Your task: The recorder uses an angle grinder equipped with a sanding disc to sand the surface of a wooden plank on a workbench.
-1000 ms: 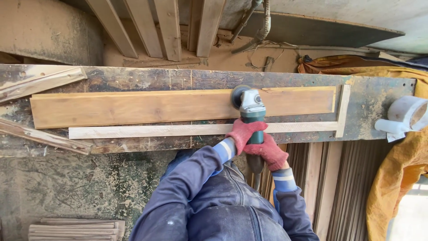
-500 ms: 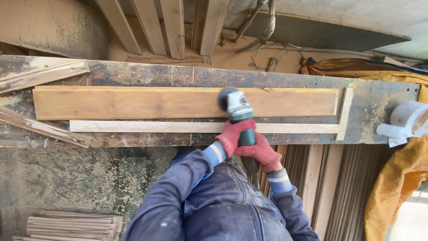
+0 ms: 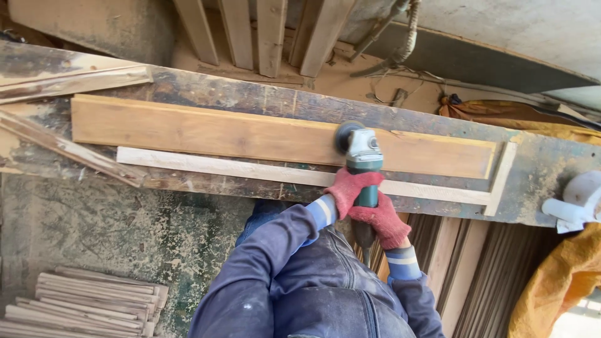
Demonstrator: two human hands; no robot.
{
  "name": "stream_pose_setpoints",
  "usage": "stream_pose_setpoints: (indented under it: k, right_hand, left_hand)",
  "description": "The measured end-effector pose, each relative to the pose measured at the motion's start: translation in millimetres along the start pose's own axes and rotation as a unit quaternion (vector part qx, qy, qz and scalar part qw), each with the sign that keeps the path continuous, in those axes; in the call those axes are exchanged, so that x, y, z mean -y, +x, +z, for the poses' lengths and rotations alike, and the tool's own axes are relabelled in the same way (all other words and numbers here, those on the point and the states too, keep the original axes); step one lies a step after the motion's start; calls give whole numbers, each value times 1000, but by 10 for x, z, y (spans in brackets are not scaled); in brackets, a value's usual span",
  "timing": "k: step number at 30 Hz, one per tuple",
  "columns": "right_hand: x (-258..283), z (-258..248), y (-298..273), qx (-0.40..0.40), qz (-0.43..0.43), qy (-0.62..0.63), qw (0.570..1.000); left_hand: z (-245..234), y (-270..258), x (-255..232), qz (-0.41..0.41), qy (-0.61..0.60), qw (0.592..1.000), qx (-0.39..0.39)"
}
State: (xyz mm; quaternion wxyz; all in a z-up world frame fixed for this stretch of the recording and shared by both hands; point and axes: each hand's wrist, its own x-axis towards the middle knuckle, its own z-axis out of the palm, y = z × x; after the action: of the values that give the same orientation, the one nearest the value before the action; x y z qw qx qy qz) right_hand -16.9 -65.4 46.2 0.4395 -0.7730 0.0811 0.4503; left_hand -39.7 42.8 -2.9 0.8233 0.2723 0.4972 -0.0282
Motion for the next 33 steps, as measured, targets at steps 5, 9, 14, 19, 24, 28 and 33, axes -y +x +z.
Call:
stream_pose_setpoints:
  k: [5, 9, 14, 19, 24, 28, 33]
  right_hand:
    - [307, 585, 72, 91, -21, -72, 993]
    - [576, 1012, 45, 160, -36, -114, 980]
    - [492, 937, 170, 155, -37, -120, 980]
    - [374, 301, 59, 48, 13, -27, 998]
    - [-15, -453, 89, -76, 52, 49, 995]
    - [-218, -551, 96, -82, 49, 75, 993]
    - [-293, -229, 128, -31, 14, 45, 998]
  left_hand:
    - [-640, 138, -136, 29, -19, 998, -60]
    - [-985, -86, -471, 50, -33, 989, -132]
    - [-933, -101, -578, 45, -56, 991, -112]
    - [-215, 318, -365, -5, -11, 1000, 10]
    - [606, 541, 317, -31, 84, 988, 123]
    - [623, 265, 323, -19, 75, 990, 114]
    - [256, -23, 72, 11, 46, 998, 40]
